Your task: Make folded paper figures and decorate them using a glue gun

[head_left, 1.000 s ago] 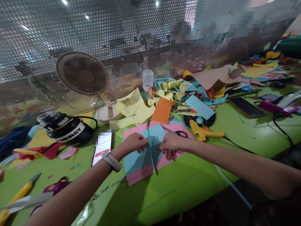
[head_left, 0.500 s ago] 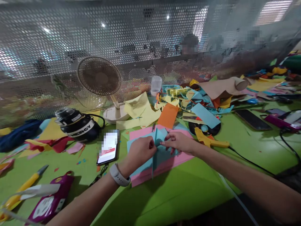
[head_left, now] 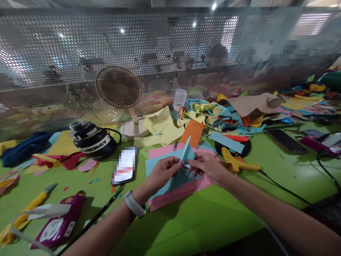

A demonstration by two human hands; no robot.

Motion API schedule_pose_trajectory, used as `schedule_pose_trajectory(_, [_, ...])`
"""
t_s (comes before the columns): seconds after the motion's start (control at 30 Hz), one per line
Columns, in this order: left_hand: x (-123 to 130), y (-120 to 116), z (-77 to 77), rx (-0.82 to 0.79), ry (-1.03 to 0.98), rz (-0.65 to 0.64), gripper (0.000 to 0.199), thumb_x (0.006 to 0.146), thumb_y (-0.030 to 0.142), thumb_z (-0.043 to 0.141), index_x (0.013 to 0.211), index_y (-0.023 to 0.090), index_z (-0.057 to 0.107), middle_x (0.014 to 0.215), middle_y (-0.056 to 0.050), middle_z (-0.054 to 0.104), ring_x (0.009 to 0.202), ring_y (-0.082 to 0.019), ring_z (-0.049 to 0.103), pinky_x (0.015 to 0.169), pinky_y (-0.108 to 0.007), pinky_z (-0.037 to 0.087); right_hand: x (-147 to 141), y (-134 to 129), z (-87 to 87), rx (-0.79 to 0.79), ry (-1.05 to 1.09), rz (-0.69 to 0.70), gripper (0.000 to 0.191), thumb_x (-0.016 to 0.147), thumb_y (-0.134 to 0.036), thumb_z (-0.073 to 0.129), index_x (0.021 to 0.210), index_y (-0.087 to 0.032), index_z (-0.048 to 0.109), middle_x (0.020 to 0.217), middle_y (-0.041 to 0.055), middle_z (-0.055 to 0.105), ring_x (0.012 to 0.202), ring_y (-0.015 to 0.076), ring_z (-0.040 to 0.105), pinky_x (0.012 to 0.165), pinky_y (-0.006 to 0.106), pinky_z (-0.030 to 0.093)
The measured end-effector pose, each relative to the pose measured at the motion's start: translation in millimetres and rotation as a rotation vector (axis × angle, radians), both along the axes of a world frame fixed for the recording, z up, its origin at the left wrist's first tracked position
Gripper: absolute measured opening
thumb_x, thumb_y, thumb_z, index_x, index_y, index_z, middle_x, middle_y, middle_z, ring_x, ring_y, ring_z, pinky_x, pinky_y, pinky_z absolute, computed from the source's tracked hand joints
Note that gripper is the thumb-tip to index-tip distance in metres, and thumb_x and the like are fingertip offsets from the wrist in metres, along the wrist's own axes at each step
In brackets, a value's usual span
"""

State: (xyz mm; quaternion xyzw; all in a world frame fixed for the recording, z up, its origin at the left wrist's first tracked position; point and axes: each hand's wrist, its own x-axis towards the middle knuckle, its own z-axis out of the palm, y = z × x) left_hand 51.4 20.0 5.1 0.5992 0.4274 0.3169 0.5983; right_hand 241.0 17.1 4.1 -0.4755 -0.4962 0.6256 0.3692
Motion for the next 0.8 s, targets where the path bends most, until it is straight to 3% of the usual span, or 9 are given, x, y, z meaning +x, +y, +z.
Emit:
schedule_pose_trajectory(0.17, [0,1,2.4,0.048,0.020,-0.033,0.035,0.072,0.051,0.066,0.075,0.016,0.059,0.064,0.001,0.060,0.055,-0.010,0.046,0.052,-0.022,0.033,6,-4,5.9,0.058,-0.114,0.034,0.039,0.069,-0.053,0.069,0.073,-0.016,0.058,0.061,0.0005,0.065,0.046,0.0084,0.056,0.041,0.019,0.031])
schedule_pose_trajectory(0.3, [-6,3,5.1,0.080,0.157,-0.164,0.031,0.075,0.047,0.063,0.075,0.016,0.060,0.064,0.001,0.058,0.055,-0.010,0.044,0.052,-0.023,0.033,14,0,16.6,0.110,-0.135,-0.063,0.038,0.072,-0.054,0.066,0.082,-0.017,0.062,0.062,-0.0029,0.060,0.041,0.0055,0.044,0.039,0.020,0.029])
schedule_pose_trajectory(0.37, [-9,4,6.7,0.126,0.220,-0.249,0.029,0.077,0.045,0.062,0.075,0.016,0.062,0.062,0.002,0.056,0.054,-0.010,0.042,0.051,-0.022,0.034,16,3,21.8,0.142,-0.180,-0.043,0.039,0.067,-0.051,0.071,0.083,-0.016,0.067,0.064,-0.0030,0.059,0.043,0.0049,0.043,0.041,0.021,0.030])
schedule_pose_trajectory(0.5, [-17,8,13.8,0.169,0.263,-0.365,0.026,0.080,0.041,0.062,0.077,0.016,0.066,0.068,-0.001,0.064,0.061,-0.012,0.051,0.058,-0.023,0.040,21,5,27.4,0.175,-0.307,0.123,0.034,0.063,-0.045,0.077,0.074,-0.013,0.071,0.057,-0.0024,0.058,0.047,0.0068,0.046,0.047,0.022,0.035])
schedule_pose_trajectory(0.67, [-17,10,25.4,0.166,0.319,-0.499,0.020,0.079,0.035,0.064,0.080,0.017,0.073,0.074,-0.004,0.073,0.066,-0.015,0.060,0.064,-0.024,0.044,21,1,27.9,0.136,-0.330,0.484,0.031,0.067,-0.041,0.075,0.080,-0.013,0.074,0.062,-0.0014,0.062,0.057,0.0094,0.052,0.053,0.021,0.040])
schedule_pose_trajectory(0.8, [-18,16,32.2,0.258,0.333,-0.550,0.017,0.078,0.034,0.065,0.080,0.021,0.076,0.073,-0.002,0.074,0.065,-0.016,0.062,0.062,-0.022,0.044,18,-5,28.9,0.095,-0.370,0.532,0.029,0.070,-0.043,0.072,0.077,-0.014,0.072,0.055,-0.0052,0.053,0.051,0.0073,0.045,0.048,0.019,0.035])
